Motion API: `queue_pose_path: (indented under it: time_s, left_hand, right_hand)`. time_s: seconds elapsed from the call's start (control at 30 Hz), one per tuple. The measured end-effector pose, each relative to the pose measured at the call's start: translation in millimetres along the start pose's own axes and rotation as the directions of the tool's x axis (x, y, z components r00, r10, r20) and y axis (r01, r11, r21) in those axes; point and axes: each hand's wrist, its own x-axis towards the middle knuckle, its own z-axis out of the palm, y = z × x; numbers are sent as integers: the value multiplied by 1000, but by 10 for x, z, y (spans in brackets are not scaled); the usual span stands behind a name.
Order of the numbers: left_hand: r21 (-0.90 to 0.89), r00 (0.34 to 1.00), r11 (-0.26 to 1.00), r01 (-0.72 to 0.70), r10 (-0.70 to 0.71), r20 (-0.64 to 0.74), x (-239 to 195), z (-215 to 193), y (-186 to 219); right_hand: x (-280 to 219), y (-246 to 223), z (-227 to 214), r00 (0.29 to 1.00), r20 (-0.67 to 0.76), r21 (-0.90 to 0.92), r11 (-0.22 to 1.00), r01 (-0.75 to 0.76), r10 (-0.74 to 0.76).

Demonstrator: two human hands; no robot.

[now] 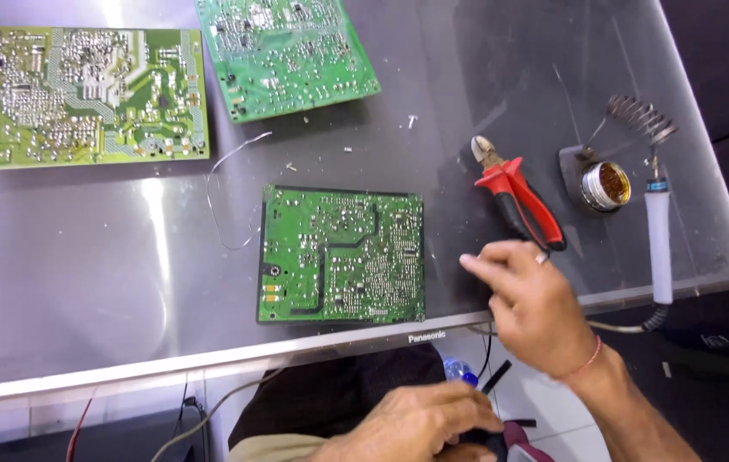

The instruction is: The person is working on a green circuit board placed on a metal workbench. They use a soldering iron to apply solder to specific points on the board and use pliers to cut and manipulate small wires. The person also handles small electronic components and threads them through the board.

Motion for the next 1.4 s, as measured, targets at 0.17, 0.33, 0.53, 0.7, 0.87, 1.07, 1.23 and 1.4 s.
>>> queue_pose_path:
  time_s: [0.17,0.33,0.53,0.7,0.87,1.07,1.23,1.4]
  left_hand:
    - [-43,990,992,117,-120,-67,17,-40,62]
    - [-116,971,980,162,-179,-157,70,-222,195]
    - [-167,897,975,143,-199,-394,182,-363,277]
    - [-213,858,968,136,-222,-463,252,-408,272]
    - [-296,803,949,104,-257,-539,277,-338,251]
    - [-517,744,854,59,-383,-548,186,-316,253]
    - [-612,714,777,145,-511,-479,64,-301,239]
    - [-719,758,675,169,-555,-343,-46,-319,206]
  right_hand:
    - [7,22,3,846,79,683,590,-430,527]
    - [-103,135,-59,727,258,952,-42,-302,636]
    - [-182,115,-115,796,288,951,-257,-172,532]
    - [-124,-74,-22,756,143,986,-30,-162,639]
    - [-40,-569,-220,932,-112,565,793,-226,346]
    - [26,-768,-258,938,-346,246,961,126,-35]
    - [-28,-876,-176,933,-342,204,961,186,-108]
    - [-100,-915,-146,968,-250,453,888,86,34]
